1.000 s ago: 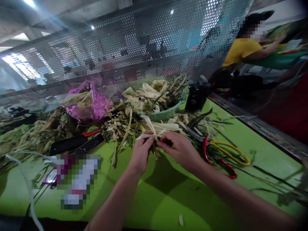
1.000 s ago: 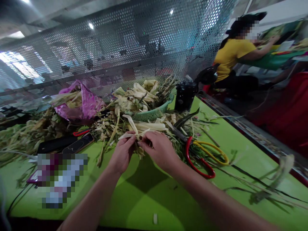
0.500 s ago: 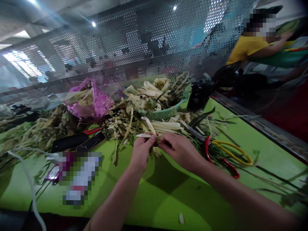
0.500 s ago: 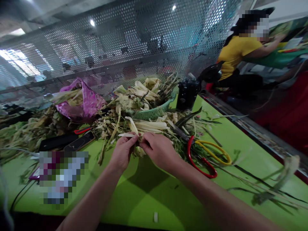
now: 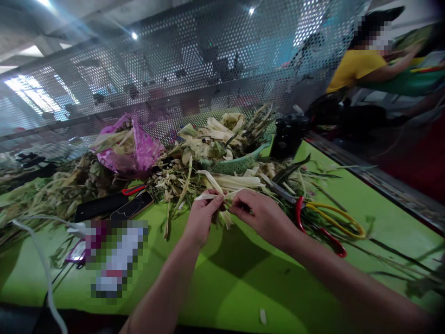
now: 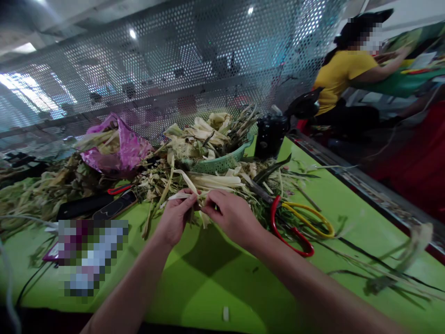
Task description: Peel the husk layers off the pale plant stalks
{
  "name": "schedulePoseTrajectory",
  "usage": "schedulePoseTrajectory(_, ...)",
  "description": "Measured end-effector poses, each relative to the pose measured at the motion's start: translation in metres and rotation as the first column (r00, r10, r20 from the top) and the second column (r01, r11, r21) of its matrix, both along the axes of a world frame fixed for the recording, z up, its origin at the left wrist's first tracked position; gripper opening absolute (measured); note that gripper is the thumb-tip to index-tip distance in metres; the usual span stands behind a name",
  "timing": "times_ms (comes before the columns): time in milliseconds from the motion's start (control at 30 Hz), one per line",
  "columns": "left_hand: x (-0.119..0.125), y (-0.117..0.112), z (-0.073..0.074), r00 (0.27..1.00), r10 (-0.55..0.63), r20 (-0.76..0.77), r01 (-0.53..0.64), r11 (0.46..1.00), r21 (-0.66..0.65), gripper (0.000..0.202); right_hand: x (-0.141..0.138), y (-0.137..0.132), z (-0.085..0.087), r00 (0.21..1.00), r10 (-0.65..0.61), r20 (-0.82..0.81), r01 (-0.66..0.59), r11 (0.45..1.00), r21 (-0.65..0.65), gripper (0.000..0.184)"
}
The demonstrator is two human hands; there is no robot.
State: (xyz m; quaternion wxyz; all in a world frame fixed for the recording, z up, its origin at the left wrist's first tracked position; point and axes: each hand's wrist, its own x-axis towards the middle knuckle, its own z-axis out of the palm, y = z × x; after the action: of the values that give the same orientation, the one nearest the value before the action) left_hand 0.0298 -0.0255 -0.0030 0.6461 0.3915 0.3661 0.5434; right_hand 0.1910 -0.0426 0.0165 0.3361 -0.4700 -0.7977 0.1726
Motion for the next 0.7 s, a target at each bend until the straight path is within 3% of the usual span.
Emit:
schedulePoseTrajectory(133, -0.003, 0.001, -0.001, 0.996, -0.029, -0.085, 0.031, 0.999, 0.022, 0.026, 0.003, 0.005, 0.0, 0.957, -0.045, -0.287, 0.031, 0.998, -0.055, 0.015)
schedulePoseTrajectory(233, -0.003, 0.001, -0.002, 0.995, -0.069, -0.07, 0.071, 0.997, 0.015, 0.026, 0.004, 0.009, -0.004, 0.902, 0.0, -0.431, -0.071, 0.986, -0.148, 0.015)
schedulePoseTrajectory(467, 0.0, -0.002, -0.005, 0.991, -0.079, -0.11, 0.083, 0.996, 0.032, 0.02, 0.003, 0.008, 0.0, 0.917, -0.037, -0.398, -0.023, 0.989, -0.146, 0.012)
schedulePoseTrajectory(700, 0.005, -0.006, 0.003, 0.998, -0.059, 0.037, 0.058, 0.998, 0.014, 0.017, 0.003, 0.008, 0.008, 0.905, -0.051, -0.423, -0.042, 0.977, -0.208, 0.016)
